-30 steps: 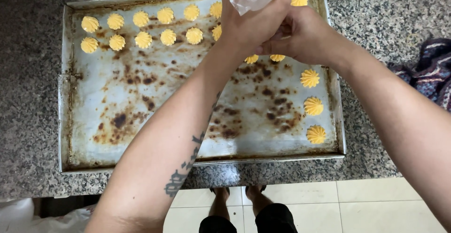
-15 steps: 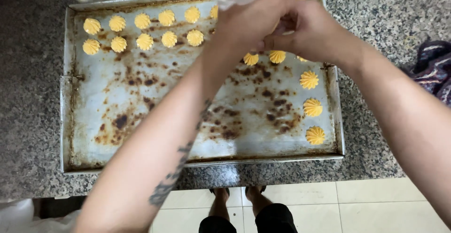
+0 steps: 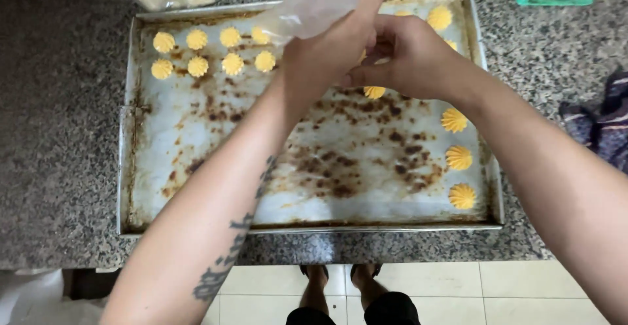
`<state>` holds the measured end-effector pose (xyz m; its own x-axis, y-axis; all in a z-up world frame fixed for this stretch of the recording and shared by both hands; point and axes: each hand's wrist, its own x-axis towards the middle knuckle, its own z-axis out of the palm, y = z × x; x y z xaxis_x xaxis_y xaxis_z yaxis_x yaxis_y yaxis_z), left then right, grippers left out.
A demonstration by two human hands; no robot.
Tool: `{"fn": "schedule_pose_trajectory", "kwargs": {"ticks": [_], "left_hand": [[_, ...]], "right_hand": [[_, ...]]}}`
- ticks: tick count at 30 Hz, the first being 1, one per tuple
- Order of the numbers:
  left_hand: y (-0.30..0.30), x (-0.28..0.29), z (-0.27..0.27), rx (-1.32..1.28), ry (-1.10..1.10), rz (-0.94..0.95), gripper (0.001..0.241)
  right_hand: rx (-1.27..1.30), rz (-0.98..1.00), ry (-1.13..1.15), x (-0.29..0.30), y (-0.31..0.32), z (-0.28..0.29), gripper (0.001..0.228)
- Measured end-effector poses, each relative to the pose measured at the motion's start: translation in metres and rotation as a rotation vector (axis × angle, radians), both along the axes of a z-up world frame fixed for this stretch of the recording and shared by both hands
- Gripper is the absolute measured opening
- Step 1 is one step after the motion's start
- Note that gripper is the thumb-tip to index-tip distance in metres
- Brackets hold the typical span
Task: Piping cookie dough onto a baking tray and refilling a piping bag using a scraper.
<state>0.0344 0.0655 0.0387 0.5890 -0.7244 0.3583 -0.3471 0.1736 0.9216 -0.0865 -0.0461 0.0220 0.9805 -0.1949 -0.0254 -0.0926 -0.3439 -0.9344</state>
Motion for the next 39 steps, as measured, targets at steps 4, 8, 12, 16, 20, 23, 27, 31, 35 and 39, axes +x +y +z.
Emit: {"fn": "schedule_pose_trajectory", "kwargs": {"ticks": [4, 8, 12, 16, 20, 23, 27, 31, 35, 39], "left_hand": [[-0.005, 0.005, -0.038, -0.272, -0.244, 0.092, 0.025], [-0.013, 0.006, -0.052, -0.292, -0.33, 0.172, 0.024], [-0.015, 0.003, -0.052, -0.212, -0.139, 0.156, 0.023], [-0.017, 0.005, -0.059, -0.186, -0.122, 0.166, 0.022], [-0.015, 0.001, -0.053, -0.117, -0.113, 0.18, 0.023], [-0.015, 0.0, -0.047, -0.045, -0.068, 0.192, 0.024], [-0.015, 0.002, -0.039, 0.073, 0.019, 0.188, 0.03], [-0.017, 0.005, -0.041, 0.143, -0.04, 0.193, 0.035], [-0.019, 0.004, -0.038, 0.147, -0.051, 0.196, 0.035], [-0.02, 0.005, -0.04, 0.173, -0.087, 0.206, 0.035]], "right_hand": [[-0.023, -0.034, 0.1, 0.002, 0.006, -0.009, 0.038], [-0.051, -0.038, 0.108, 0.002, 0.002, -0.02, 0.033], [0.001, -0.054, 0.138, 0.002, -0.001, -0.031, 0.03], [-0.009, -0.055, 0.138, 0.003, 0.0, -0.031, 0.032], [-0.012, -0.07, 0.157, 0.003, 0.003, -0.028, 0.034], [-0.024, -0.052, 0.126, 0.004, 0.004, -0.025, 0.033], [-0.023, -0.036, 0.138, 0.004, 0.002, -0.024, 0.031], [-0.026, -0.014, 0.11, 0.005, -0.003, -0.028, 0.027], [-0.006, 0.006, 0.101, 0.005, -0.002, -0.025, 0.026], [-0.008, -0.016, 0.117, 0.005, -0.004, -0.029, 0.029]]}}
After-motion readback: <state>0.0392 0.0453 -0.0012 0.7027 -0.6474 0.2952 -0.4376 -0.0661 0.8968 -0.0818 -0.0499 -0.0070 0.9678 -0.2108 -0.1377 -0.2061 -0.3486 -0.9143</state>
